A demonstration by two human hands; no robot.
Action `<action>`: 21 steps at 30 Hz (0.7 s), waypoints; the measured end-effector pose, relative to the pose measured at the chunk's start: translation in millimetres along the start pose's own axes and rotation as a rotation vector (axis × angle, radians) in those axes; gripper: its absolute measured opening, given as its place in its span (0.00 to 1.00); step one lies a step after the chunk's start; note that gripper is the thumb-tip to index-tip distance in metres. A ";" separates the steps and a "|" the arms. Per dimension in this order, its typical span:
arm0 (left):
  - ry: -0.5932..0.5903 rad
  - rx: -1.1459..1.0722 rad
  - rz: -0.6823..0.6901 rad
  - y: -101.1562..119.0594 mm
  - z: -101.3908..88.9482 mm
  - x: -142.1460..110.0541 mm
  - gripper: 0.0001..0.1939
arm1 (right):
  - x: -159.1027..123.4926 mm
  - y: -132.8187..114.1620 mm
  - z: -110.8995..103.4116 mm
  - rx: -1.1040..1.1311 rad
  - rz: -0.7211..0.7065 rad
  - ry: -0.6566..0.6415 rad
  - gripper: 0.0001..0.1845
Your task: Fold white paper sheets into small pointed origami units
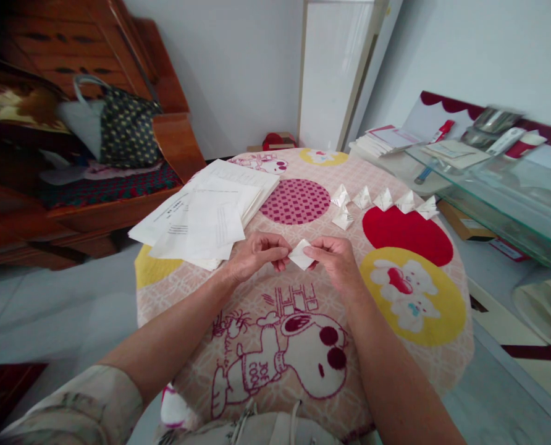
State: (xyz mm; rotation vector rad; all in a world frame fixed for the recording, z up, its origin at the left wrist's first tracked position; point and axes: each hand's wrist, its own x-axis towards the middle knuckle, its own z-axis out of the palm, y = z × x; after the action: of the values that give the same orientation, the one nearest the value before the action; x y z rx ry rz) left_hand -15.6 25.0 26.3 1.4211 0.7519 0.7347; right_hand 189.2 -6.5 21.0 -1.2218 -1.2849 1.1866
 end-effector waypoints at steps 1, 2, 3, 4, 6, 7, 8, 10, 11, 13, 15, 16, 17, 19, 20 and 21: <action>0.004 0.033 0.010 0.3 0.1 -0.7 0.10 | 0.1 0.1 0.0 -0.005 0.001 0.010 0.10; 0.010 0.069 0.020 0.2 0.4 -1.2 0.09 | 0.0 0.2 0.2 -0.008 0.001 0.016 0.10; 0.020 0.104 0.031 -0.1 0.8 -1.5 0.08 | -0.1 0.3 0.5 -0.009 0.000 0.018 0.10; 0.033 0.132 0.040 -0.5 1.3 -1.6 0.07 | -0.3 0.4 0.8 -0.012 -0.001 0.017 0.10; 0.059 0.168 0.052 -1.5 2.5 -1.5 0.06 | -0.7 0.6 1.6 -0.022 -0.005 0.019 0.10; 0.069 0.179 0.052 -2.0 3.1 -1.2 0.06 | -0.9 0.6 2.0 -0.027 -0.009 0.024 0.10; 0.076 0.186 0.048 -2.6 3.6 -0.7 0.06 | -1.0 0.6 2.3 -0.030 -0.012 0.030 0.10; 0.086 0.181 0.037 -4.3 4.4 0.6 0.07 | -1.0 0.7 3.1 -0.025 -0.017 0.041 0.09; 0.085 0.169 0.032 -5.4 4.5 1.5 0.07 | -0.9 0.8 3.4 -0.014 -0.018 0.045 0.09; 0.083 0.134 0.024 -7.4 4.2 3.1 0.07 | -0.8 1.0 4.0 0.015 -0.016 0.047 0.09; 0.081 0.106 0.018 -8.4 3.4 4.1 0.07 | -0.8 1.2 4.4 0.033 -0.010 0.047 0.08; 0.075 0.099 0.015 -8.3 2.9 4.1 0.07 | -0.9 1.2 4.4 0.035 -0.007 0.044 0.08; 0.066 0.096 0.014 -7.7 2.5 4.0 0.07 | -1.0 1.1 4.5 0.035 -0.005 0.039 0.08; 0.027 0.095 0.017 -6.0 2.4 3.2 0.07 | -1.4 0.6 4.7 0.038 -0.009 0.023 0.09; 0.005 0.097 0.021 -5.2 2.8 2.7 0.08 | -1.6 0.1 5.0 0.042 -0.012 0.009 0.09; -0.014 0.100 0.027 -4.7 3.4 2.4 0.08 | -1.8 -0.5 5.3 0.046 -0.013 -0.007 0.10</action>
State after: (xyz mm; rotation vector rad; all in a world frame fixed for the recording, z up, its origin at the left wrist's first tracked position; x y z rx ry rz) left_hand -11.5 24.9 21.5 1.5281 0.7688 0.7161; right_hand 183.9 -8.4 21.1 -1.1754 -1.2623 1.2060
